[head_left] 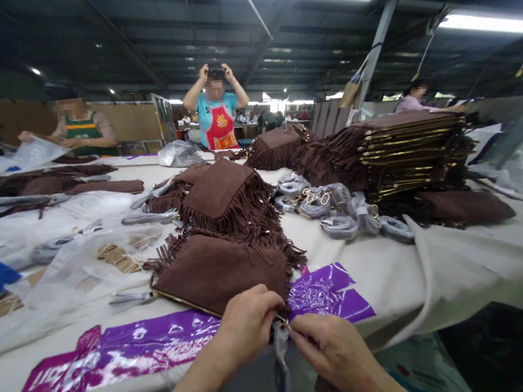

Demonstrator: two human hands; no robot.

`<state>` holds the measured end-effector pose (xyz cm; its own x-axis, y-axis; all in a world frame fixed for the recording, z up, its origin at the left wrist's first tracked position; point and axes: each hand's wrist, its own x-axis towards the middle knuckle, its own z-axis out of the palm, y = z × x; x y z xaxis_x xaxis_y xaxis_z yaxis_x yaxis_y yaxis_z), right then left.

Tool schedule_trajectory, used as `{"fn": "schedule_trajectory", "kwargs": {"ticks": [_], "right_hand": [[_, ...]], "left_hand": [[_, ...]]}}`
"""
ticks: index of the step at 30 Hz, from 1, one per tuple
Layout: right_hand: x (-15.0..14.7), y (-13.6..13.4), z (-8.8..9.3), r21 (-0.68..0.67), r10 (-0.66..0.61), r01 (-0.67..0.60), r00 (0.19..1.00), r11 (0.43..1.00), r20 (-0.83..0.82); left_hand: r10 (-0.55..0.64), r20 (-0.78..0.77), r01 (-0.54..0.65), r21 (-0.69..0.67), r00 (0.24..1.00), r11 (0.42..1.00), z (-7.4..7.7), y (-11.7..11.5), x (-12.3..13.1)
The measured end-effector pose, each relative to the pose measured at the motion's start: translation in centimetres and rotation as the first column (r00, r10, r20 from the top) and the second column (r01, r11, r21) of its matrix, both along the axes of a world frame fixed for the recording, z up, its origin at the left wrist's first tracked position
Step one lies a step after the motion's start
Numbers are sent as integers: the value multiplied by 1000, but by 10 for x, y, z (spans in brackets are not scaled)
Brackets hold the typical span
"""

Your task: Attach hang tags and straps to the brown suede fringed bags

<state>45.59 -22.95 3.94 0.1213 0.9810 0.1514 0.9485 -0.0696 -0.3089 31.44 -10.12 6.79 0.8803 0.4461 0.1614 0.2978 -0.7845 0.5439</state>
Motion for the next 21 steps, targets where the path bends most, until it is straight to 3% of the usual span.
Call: {"fn": "schedule_trajectory", "kwargs": {"ticks": [4, 7, 11, 14, 18, 21], "right_hand": [[2, 0, -2, 7, 3, -2, 999, 1000, -42], [6, 1, 0, 96, 33, -12, 975, 995, -219], [12, 9, 11, 249, 30, 106, 871, 963, -490], [14, 20, 19, 220, 63, 93, 787, 971, -613], [14, 32, 23, 166, 58, 74, 739, 983, -671], [15, 33, 21, 170, 28, 122, 731, 978, -682]], "left_hand": [[-109, -135, 129, 150, 985, 980, -3, 6, 4], [-67, -118, 91, 211, 991, 973, 0, 8, 4], [18, 12, -20, 147, 1000, 989, 14, 13, 4], [17, 63, -24, 113, 998, 993, 23, 15, 9], [8, 151, -14, 44, 988, 999, 21, 16, 18], [105, 238, -83, -101, 966, 991, 15, 14, 19]]}}
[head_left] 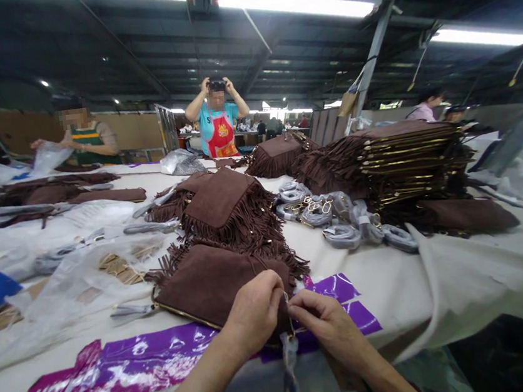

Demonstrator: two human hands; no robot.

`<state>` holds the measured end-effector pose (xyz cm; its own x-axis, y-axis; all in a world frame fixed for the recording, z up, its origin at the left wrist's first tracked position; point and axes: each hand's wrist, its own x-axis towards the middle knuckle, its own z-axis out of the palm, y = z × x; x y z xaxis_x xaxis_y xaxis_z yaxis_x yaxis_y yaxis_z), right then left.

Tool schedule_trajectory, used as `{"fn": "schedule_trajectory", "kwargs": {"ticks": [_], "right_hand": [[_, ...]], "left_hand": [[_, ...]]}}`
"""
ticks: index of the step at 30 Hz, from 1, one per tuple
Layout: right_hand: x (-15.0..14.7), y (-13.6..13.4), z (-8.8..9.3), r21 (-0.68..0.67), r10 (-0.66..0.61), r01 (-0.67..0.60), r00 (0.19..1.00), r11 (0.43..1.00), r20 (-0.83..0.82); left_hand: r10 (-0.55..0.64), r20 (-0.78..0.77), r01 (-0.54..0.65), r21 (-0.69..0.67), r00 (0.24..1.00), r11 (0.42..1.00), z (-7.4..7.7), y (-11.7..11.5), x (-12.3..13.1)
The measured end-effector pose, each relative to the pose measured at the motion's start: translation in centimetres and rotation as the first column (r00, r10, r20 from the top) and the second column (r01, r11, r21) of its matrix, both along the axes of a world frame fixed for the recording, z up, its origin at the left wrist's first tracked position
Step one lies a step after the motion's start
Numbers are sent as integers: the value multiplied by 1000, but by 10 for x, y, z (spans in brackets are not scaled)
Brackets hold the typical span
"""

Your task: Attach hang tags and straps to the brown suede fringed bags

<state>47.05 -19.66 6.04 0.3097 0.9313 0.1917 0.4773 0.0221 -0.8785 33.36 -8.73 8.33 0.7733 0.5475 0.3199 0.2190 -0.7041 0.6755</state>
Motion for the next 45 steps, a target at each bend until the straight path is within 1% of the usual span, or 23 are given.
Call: {"fn": "schedule_trajectory", "kwargs": {"ticks": [2, 5, 6, 8, 11, 15, 17, 19, 21, 22, 23, 24, 26, 28, 29, 31, 32, 34, 37, 40, 42, 43, 45], "right_hand": [[1, -1, -3, 10, -26, 26, 1000, 1000, -7], [3, -2, -8, 15, -49, 49, 999, 999, 17], [3, -3, -9, 14, -49, 48, 998, 999, 32], [3, -3, -11, 17, -48, 46, 996, 999, 70], [1, -4, -10, 43, -66, 61, 988, 997, 138], [1, -4, -8, 57, -81, 72, 981, 996, 179], [3, -3, -8, 46, -100, 94, 980, 995, 173], [7, -1, -7, 10, -98, 98, 985, 995, 139], [11, -1, -4, -85, -17, 18, 1000, 996, 8], [13, -2, -1, -137, 44, -58, 993, 989, -107], [15, -4, 2, -166, 100, -143, 964, 976, -245], [16, -7, 5, -168, 139, -219, 911, 961, -388], [19, -15, 9, -110, 186, -319, 761, 941, -621], [22, -22, 7, -20, 233, -375, 616, 927, -752], [23, -25, 4, 17, 247, -386, 556, 922, -793], [26, -30, -4, 75, 246, -355, 466, 932, -850], [27, -32, -9, 94, 232, -316, 436, 944, -870], [28, -34, -18, 122, 209, -228, 408, 966, -889], [26, -33, -25, 180, 236, -166, 434, 970, -870], [20, -30, -29, 122, 178, -141, 519, 983, -836], [16, -27, -30, 53, 101, -94, 635, 994, -766], [14, -25, -30, 30, 58, -51, 712, 998, -700], [11, -22, -28, 21, -26, 41, 870, 999, -493]], "left_hand": [[46, 13, -44, -135, 999, 990, -3, -3, -2], [23, -81, -44, -265, 996, 963, -9, -11, -5], [27, -107, -56, -278, 994, 959, -12, -14, -5], [92, -119, -122, -278, 989, 953, -17, -20, -2], [170, -60, -180, -270, 984, 946, -25, -27, 6], [138, 43, -121, -275, 990, 954, -30, -27, 10], [129, 96, -90, -336, 987, 938, -31, -25, 9], [115, 152, -36, -448, 982, 893, -30, -22, 8], [89, 184, 41, -604, 979, 796, -28, -20, 7], [74, 186, 73, -676, 980, 734, -26, -19, 7], [61, 180, 93, -734, 982, 673, -24, -17, 6], [54, 178, 107, -778, 983, 619, -22, -16, 6], [48, 210, 154, -837, 976, 525, -20, -13, 5], [38, 292, 255, -884, 956, 392, -19, -8, 5], [38, 334, 307, -900, 942, 311, -19, -6, 4], [53, 395, 383, -910, 917, 160, -21, -2, 2], [69, 412, 405, -909, 908, 104, -22, 0, 1], [122, 437, 437, -899, 891, 28, -25, 1, -1], [197, 466, 481, -876, 862, -31, -30, 0, -5], [224, 481, 501, -865, 848, -39, -36, -2, -8], [209, 485, 498, -867, 849, -10, -38, -4, -8], [192, 481, 487, -873, 855, 19, -38, -6, -7], [135, 460, 447, -887, 878, 119, -34, -9, -4]]}}
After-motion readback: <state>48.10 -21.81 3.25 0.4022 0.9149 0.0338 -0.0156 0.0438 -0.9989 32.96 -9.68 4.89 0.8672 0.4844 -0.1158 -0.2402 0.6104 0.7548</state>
